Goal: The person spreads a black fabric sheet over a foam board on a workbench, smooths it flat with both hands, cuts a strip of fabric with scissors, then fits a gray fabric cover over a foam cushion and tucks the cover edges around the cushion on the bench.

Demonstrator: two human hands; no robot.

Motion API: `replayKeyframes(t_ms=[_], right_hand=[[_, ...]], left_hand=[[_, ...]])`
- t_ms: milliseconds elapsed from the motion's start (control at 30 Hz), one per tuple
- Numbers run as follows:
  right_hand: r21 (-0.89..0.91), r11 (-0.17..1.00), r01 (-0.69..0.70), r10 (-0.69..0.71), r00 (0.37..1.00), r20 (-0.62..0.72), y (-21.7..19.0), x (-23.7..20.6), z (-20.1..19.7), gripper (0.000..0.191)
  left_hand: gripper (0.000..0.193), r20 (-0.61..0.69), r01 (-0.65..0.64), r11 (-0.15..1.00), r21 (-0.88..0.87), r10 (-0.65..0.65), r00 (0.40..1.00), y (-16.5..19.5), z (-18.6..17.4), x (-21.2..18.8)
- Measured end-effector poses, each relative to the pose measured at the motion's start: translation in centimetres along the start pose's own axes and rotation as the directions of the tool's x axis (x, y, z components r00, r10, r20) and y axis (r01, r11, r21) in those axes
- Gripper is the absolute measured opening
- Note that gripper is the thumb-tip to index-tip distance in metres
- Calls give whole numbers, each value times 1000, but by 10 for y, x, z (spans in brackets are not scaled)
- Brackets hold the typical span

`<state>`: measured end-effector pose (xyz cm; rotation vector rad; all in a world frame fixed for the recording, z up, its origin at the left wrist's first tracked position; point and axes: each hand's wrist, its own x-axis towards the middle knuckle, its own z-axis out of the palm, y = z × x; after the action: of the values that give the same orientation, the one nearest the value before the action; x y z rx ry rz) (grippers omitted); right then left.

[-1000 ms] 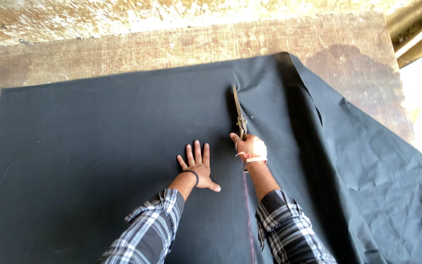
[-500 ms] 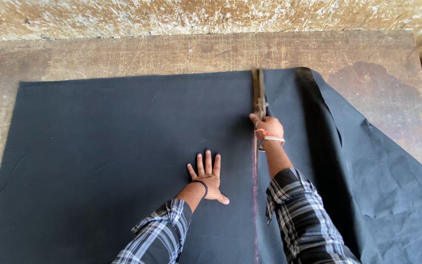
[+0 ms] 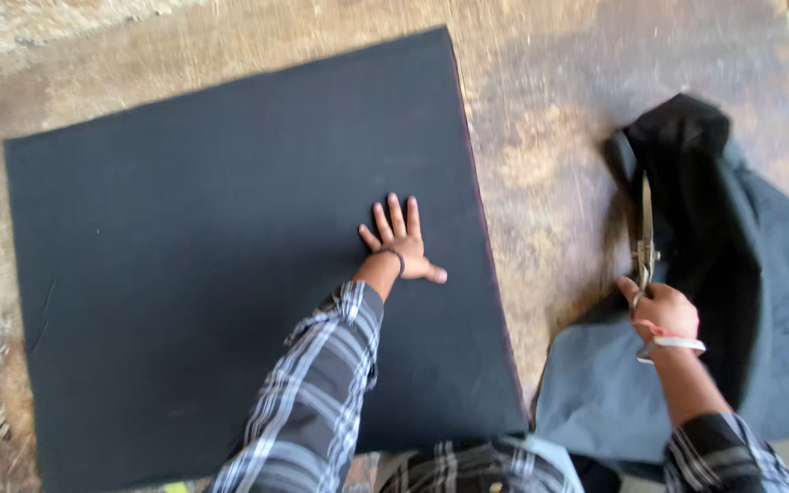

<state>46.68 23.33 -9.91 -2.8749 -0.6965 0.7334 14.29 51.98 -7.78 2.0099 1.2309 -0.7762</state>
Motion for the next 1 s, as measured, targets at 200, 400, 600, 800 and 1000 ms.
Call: replayKeyframes(t_ms=[200,400,600,800,1000], right_hand=[[252,967,40,-105,963,248,61,-121,11,52],[97,943,320,-324,805,497,53,-115,13,49],[28,692,722,-589,542,599,50,-68,-2,51],[175,817,550,-473,464,749,72,-47,-27,45],[-186,320,929,-479,328,814,49,-39,-59,59]], left_hand=[[126,-310,-96,995,-38,80,947,-21,40,-15],[97,-405,10,976,-217,-99,909,-43,137,-81],[62,-554,194,804,-562,-540,633,6,249,-145],[61,-90,229,526,-819,-512,854,89,316,-150],[40,-106,-117,8,-993,-486,867,150,359,-123]])
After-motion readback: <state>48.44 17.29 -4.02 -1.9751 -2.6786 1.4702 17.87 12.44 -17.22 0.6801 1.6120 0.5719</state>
